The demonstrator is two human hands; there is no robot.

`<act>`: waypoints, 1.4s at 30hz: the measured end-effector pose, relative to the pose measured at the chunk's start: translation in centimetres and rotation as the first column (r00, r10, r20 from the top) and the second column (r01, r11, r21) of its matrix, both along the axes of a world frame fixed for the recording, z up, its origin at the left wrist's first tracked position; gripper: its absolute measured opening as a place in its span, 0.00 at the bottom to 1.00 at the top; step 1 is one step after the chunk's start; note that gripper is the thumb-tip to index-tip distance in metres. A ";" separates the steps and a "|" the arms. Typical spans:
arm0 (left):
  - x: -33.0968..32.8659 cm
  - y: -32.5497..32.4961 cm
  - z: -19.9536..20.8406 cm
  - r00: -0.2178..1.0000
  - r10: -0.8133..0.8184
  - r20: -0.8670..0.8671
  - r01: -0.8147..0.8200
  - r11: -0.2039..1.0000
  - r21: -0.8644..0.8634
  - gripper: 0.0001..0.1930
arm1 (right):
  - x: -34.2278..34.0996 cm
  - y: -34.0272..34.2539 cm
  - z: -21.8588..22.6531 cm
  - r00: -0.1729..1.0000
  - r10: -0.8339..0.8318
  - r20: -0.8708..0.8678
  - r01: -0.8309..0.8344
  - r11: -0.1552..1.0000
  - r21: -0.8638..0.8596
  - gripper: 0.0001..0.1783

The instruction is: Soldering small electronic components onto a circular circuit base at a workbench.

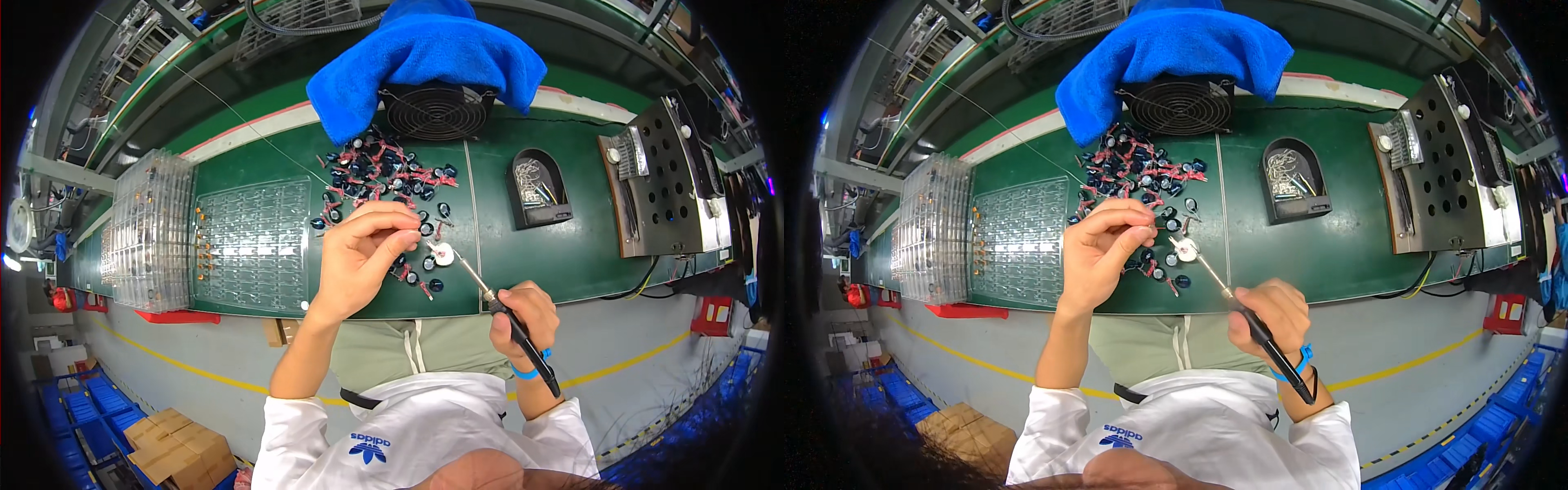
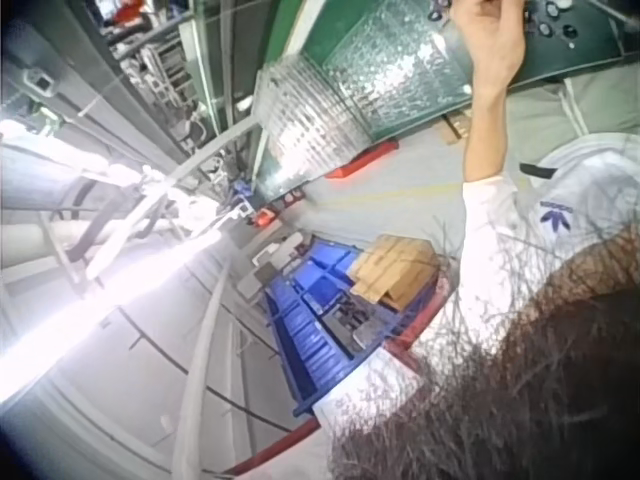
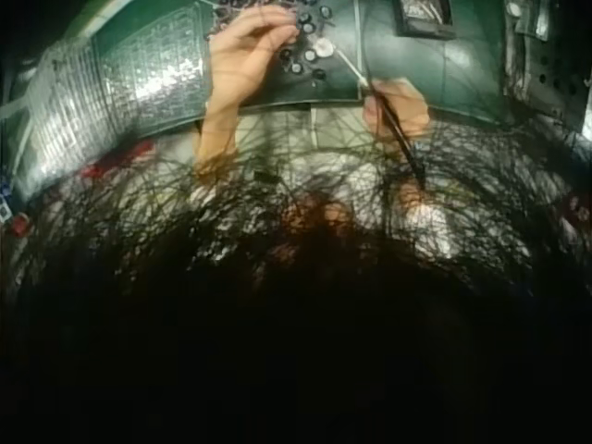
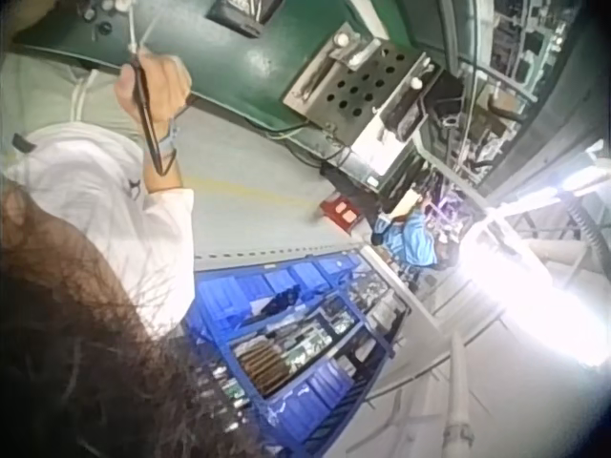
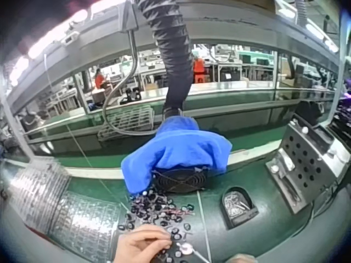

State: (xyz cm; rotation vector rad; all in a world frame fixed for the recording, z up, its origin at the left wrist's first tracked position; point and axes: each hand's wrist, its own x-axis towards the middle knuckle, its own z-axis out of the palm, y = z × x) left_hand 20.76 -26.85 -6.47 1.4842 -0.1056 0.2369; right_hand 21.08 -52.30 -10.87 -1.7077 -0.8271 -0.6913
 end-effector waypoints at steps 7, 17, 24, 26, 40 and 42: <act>0.1 -0.6 -0.4 0.999 -0.007 -0.035 0.011 0.993 0.120 0.08 | 0.0 0.4 0.0 0.999 -0.026 0.024 0.027 0.999 -0.044 0.14; 0.3 -1.0 -1.3 0.997 -0.053 0.052 0.029 0.925 0.379 0.07 | 0.2 0.3 0.4 0.999 0.025 -0.026 -0.028 0.994 -0.107 0.14; 0.3 -1.3 -1.0 0.999 -0.029 -0.025 0.036 0.942 0.334 0.06 | 0.2 0.2 0.7 0.998 0.046 -0.051 -0.053 0.989 -0.140 0.15; 0.3 -1.3 -1.2 0.999 -0.033 -0.009 0.034 0.940 0.339 0.06 | 0.2 0.3 0.8 0.998 0.046 -0.051 -0.052 0.989 -0.136 0.15; 0.3 -1.1 -1.2 0.999 -0.041 0.026 0.027 0.924 0.382 0.06 | 0.1 0.3 0.5 0.998 0.041 -0.049 -0.047 0.991 -0.122 0.13; 0.3 -1.0 -1.2 0.998 -0.045 0.039 0.026 0.922 0.387 0.06 | -0.4 0.0 0.2 0.995 0.032 -0.099 -0.036 0.998 -0.042 0.15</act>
